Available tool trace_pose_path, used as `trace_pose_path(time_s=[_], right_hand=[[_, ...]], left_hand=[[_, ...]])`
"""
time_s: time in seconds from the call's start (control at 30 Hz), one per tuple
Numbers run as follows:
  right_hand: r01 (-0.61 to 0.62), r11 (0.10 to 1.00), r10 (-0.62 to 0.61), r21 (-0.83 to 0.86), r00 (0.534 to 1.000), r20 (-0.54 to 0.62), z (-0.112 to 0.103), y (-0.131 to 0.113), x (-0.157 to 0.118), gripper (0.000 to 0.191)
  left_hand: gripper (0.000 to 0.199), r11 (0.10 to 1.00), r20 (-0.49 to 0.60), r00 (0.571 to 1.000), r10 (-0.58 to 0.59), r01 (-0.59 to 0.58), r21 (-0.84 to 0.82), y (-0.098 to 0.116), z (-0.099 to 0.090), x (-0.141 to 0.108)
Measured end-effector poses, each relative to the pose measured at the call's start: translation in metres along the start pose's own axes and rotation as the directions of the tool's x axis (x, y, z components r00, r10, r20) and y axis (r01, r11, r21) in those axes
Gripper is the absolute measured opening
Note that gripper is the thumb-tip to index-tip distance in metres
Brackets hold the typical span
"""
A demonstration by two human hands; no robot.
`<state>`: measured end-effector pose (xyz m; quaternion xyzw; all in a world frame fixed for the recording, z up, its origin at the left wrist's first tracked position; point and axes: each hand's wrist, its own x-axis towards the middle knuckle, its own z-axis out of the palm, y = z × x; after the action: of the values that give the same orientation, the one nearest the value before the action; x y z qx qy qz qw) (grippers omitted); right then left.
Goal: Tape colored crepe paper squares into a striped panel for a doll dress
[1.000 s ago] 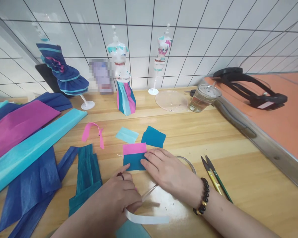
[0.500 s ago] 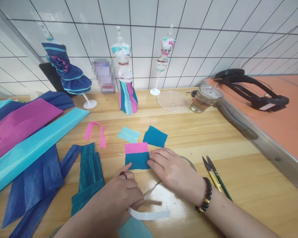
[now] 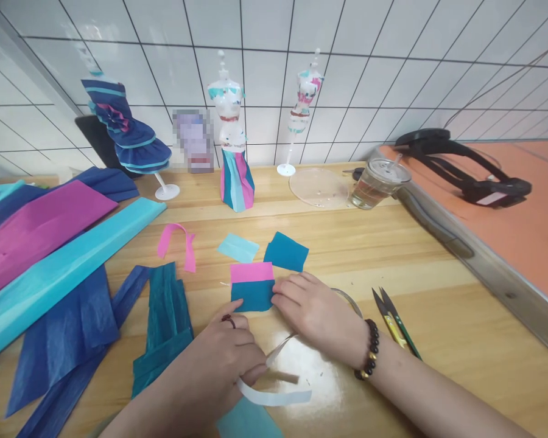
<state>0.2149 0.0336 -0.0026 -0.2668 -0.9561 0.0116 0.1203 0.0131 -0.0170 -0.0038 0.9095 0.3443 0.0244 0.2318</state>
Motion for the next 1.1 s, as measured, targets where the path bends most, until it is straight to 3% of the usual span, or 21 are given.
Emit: trace_pose_path(time_s=[0.27,0.57,0.9,1.1], right_hand=[[-0.309,0.897,0.311,0.317,0.949,0.048,-0.001,-0.003,0.003,0.017],[-0.519,0.740,0.506,0.428,0.849,0.154,-0.008,-0.009,0.016,0.015],[-0.541,0.734,0.525,0.410,0.835,0.163,-0.006,-0.009,0.017,0.015],[-0.447,0.797,0.424,0.407,0.893,0.152,-0.009,-0.009,0.007,0.013]], left_hand=[[0.018,1.000,-0.003,1.000,-0.007,0.007,0.008,0.000,0.001,0.002],[0.019,0.999,-0.013,1.000,-0.023,0.023,-0.032,0.002,-0.009,0.001],[0.019,0.998,-0.059,0.997,-0.049,0.047,-0.032,-0.003,-0.007,-0.001],[0.020,1.000,-0.063,0.998,-0.005,0.004,-0.003,-0.005,-0.009,0.000]])
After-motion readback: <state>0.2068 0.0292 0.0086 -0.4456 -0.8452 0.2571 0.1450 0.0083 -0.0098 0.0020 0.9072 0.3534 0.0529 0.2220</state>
